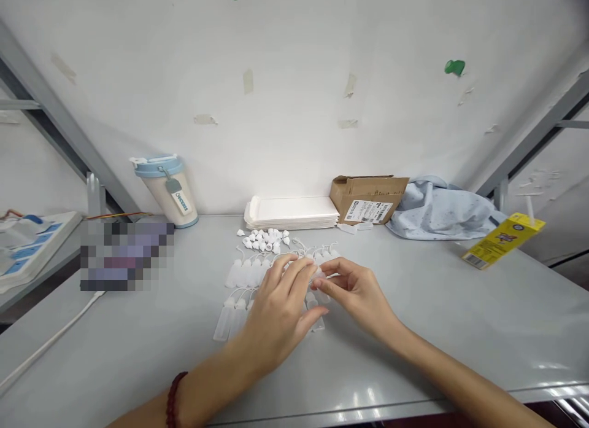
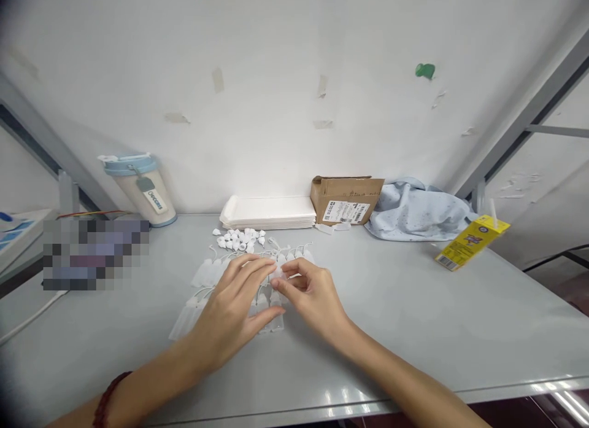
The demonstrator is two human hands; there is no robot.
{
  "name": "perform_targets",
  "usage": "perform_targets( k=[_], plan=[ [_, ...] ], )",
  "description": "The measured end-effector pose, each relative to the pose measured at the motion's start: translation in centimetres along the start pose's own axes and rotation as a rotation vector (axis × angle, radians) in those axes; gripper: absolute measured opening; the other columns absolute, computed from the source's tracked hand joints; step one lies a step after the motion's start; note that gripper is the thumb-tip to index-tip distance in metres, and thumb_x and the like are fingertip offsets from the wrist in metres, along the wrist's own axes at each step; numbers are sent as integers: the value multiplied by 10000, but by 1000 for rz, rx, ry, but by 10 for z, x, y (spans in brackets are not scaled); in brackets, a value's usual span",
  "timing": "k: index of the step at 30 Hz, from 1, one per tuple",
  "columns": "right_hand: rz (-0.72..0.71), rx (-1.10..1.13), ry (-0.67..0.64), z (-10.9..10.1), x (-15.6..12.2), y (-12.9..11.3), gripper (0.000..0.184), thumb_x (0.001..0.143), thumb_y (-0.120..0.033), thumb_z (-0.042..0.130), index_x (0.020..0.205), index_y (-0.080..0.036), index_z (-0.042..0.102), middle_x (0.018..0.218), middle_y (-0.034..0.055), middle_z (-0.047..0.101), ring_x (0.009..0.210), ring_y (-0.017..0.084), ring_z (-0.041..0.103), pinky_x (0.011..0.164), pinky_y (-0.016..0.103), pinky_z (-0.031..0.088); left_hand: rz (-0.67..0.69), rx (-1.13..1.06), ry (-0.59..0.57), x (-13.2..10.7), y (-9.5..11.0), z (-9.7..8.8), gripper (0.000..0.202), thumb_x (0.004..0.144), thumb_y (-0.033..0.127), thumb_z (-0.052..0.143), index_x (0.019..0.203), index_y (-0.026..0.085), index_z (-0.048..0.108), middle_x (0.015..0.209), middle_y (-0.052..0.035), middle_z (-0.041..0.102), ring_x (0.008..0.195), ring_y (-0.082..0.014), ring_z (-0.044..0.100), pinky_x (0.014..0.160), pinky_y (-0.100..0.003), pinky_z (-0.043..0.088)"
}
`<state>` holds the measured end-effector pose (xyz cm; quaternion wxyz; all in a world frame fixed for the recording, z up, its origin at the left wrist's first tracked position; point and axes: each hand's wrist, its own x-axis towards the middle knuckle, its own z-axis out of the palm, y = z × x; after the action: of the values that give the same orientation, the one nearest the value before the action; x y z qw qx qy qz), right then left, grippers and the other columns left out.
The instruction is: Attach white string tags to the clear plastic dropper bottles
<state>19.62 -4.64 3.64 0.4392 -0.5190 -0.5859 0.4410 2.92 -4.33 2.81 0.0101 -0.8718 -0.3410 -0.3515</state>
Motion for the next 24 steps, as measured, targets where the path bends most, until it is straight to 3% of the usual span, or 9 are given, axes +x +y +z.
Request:
perform_targets(
  k=[8,13,17,24],
  plan=[
    [64,86,-100,-4,1,-5,247,733,-371,663,804,-156,565,785,35,646,687,164,639,568,253,471,-10,26,55,-2,8,6,474,749,176,667,1167,119,451,1113,-117,592,1117,-305,466,888,-464,480],
    [154,-23,-350,-28,10,-3,218,702,-324,696,779,-140,608,728,18,624,646,131,587,615,266,490,-68,-107,-104,-5,11,7,389,748,189,662,1093,179,482,1131,-64,582,1120,-276,440,909,-439,460],
    [212,-103,-458,-44,13,-8,210,741,-330,648,786,-124,645,711,40,651,691,149,620,669,279,497,-104,-143,-230,-4,17,9,366,752,190,658,1074,204,485,1134,-38,573,1096,-264,436,900,-431,449],
    [261,-268,-651,-46,14,-4,208,774,-297,575,809,-112,661,724,41,641,617,139,644,526,213,444,-120,-73,-372,-6,22,16,340,740,222,676,1032,172,508,1075,-52,585,1072,-286,433,864,-451,445]
  ],
)
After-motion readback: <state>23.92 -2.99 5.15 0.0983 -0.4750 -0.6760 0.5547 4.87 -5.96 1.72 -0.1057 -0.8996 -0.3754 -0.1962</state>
